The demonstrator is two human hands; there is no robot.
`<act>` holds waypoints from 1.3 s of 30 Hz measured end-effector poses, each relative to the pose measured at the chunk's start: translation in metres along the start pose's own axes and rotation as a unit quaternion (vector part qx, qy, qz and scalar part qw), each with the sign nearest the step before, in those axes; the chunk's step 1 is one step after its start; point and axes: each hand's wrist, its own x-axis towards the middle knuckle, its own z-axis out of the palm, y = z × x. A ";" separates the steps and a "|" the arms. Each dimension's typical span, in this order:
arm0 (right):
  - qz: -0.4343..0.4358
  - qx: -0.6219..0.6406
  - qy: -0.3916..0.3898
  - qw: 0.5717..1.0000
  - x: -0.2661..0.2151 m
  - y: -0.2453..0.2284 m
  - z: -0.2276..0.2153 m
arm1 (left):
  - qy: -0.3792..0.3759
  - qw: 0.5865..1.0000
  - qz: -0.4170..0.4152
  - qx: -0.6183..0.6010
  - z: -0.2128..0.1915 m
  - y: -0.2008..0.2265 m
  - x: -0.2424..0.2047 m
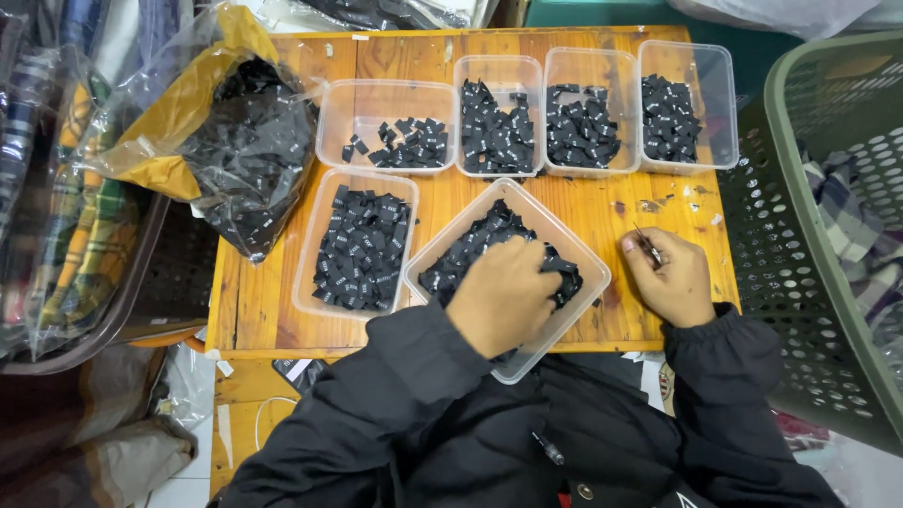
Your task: The person sits on the floor and uses scissors to cut small black fabric pieces from a larger sheet. They repeatedly pick up pieces, cut them into smaller segments, and place the cut pieces into clear plastic containers arranged on a wooden table.
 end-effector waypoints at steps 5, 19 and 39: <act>0.000 -0.008 -0.005 1.000 0.000 0.002 -0.001 | -0.030 0.998 -0.001 0.048 -0.004 0.011 0.006; 0.114 0.244 0.096 0.958 -0.009 -0.016 -0.005 | 0.137 0.848 -0.331 -0.392 -0.068 0.015 0.007; 0.096 0.347 -0.055 0.931 0.004 -0.111 0.018 | 0.193 0.733 -0.373 -0.535 -0.062 0.029 0.002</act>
